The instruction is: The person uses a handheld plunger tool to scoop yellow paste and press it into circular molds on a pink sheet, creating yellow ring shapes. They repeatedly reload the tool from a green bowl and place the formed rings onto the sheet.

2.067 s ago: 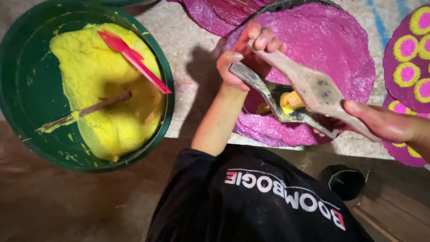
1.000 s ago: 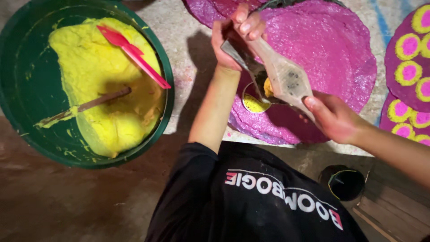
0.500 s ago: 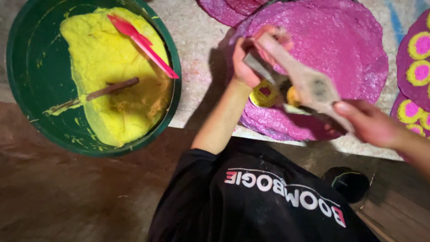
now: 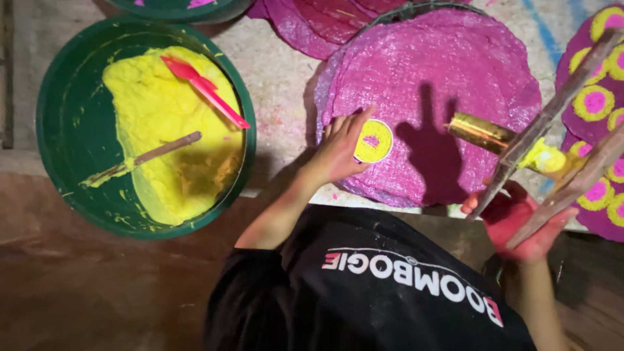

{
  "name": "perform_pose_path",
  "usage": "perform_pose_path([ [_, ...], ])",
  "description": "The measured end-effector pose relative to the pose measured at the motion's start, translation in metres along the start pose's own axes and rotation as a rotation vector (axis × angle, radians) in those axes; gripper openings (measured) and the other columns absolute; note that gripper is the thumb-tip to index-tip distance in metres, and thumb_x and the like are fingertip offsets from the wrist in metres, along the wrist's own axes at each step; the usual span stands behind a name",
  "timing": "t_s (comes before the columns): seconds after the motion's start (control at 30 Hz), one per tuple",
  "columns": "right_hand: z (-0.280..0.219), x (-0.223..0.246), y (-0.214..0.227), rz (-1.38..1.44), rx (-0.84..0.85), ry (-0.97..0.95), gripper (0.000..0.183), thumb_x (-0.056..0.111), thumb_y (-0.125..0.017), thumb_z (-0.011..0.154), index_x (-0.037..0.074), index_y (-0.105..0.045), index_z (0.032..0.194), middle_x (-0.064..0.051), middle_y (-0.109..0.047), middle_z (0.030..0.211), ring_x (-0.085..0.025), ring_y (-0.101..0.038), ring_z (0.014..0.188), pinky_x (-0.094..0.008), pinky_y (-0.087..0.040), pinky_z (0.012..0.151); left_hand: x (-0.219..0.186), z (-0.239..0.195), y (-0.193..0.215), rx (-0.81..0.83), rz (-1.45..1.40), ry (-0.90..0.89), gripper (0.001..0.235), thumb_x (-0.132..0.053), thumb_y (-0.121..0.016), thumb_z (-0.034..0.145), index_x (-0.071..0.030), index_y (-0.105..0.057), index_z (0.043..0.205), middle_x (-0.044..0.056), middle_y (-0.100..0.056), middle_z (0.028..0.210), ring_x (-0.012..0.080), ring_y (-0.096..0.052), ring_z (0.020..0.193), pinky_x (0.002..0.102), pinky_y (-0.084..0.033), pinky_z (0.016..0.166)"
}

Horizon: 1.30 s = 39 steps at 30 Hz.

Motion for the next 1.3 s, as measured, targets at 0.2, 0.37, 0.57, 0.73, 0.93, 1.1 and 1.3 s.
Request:
perform_pose_path([
  [0.2, -0.001, -0.011, 0.014, -0.063, -0.095, 0.115, 0.110, 0.094, -0.050, 0.081, 0.005, -0.045, 0.145, -0.014, -0.055, 0.127, -0.035, -0.054, 0.114, -0.058, -0.043, 0.102, 0.015, 0.035, 0.009, 0.030, 0.069, -0.032, 0.120, -0.031, -0.094, 0.071, -0.016, -0.016, 0.162, 0.017, -0.043, 0.150, 0.0404, -0.036, 0.140, 0.062, -0.029, 0.112],
  [0.37, 0.001, -0.010, 0.005, 0.066, 0.087, 0.204, 0.107, 0.092, -0.052, 0.084, 0.003, -0.049, 0.143, -0.016, -0.058, 0.124, -0.037, -0.056, 0.106, -0.053, -0.044, 0.091, 0.071, 0.088, 0.030, -0.341, 0.107, 0.080, 0.106, -0.040, -0.093, 0.081, -0.011, -0.027, 0.158, 0.021, -0.041, 0.156, 0.0409, -0.035, 0.145, 0.056, -0.027, 0.118],
  [0.57, -0.002, -0.020, -0.008, 0.040, 0.014, 0.205, 0.113, 0.091, -0.057, 0.073, 0.007, -0.046, 0.148, -0.016, -0.059, 0.128, -0.037, -0.055, 0.109, -0.057, -0.045, 0.097, 0.107, 0.032, -0.003, -0.458, -0.514, 0.303, 0.066, -0.012, -0.066, 0.093, -0.005, -0.043, 0.155, 0.020, -0.053, 0.153, 0.0325, -0.050, 0.143, 0.041, -0.038, 0.119],
  [0.73, 0.003, -0.023, -0.012, -0.019, 0.000, 0.168, 0.114, 0.095, -0.056, 0.077, 0.003, -0.046, 0.144, -0.022, -0.060, 0.123, -0.037, -0.055, 0.109, -0.059, -0.044, 0.101, 0.053, -0.021, -0.021, -0.607, -0.097, 0.185, 0.083, -0.017, -0.075, 0.091, 0.000, -0.028, 0.156, 0.030, -0.025, 0.159, 0.0493, -0.026, 0.148, 0.054, -0.025, 0.122],
  [0.93, 0.016, -0.026, -0.019, 0.021, 0.029, 0.129, 0.109, 0.091, -0.056, 0.078, 0.004, -0.047, 0.142, -0.020, -0.060, 0.125, -0.037, -0.056, 0.116, -0.059, -0.044, 0.105, 0.009, -0.018, -0.006, -0.356, 0.194, -0.023, 0.047, -0.025, -0.079, 0.089, -0.021, -0.064, 0.134, 0.021, -0.025, 0.163, 0.0497, -0.019, 0.152, 0.064, -0.020, 0.123],
  [1.1, 0.016, -0.029, -0.029, -0.009, 0.111, 0.144, 0.107, 0.091, -0.054, 0.084, 0.002, -0.049, 0.143, -0.022, -0.061, 0.123, -0.036, -0.055, 0.110, -0.056, -0.044, 0.101, 0.003, -0.014, -0.016, -0.311, 0.331, -0.038, 0.007, -0.024, -0.078, 0.090, -0.022, -0.079, 0.096, 0.002, -0.040, 0.158, 0.0371, -0.024, 0.154, 0.071, -0.008, 0.123],
  [1.3, 0.009, -0.036, -0.028, -0.002, 0.090, 0.144, 0.105, 0.088, -0.052, 0.084, 0.006, -0.047, 0.150, -0.023, -0.062, 0.125, -0.038, -0.058, 0.115, -0.058, -0.045, 0.106, 0.005, -0.029, -0.033, -0.281, 0.273, -0.143, 0.018, -0.021, -0.077, 0.087, -0.023, -0.080, 0.105, 0.001, -0.044, 0.157, 0.0314, -0.029, 0.152, 0.066, -0.013, 0.124],
])
Point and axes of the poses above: each hand's wrist, its own z-axis towards the middle knuckle, its own y-axis out of the back of the hand, x = y × z, the point moved 4 cm from there along z, towards the middle knuckle
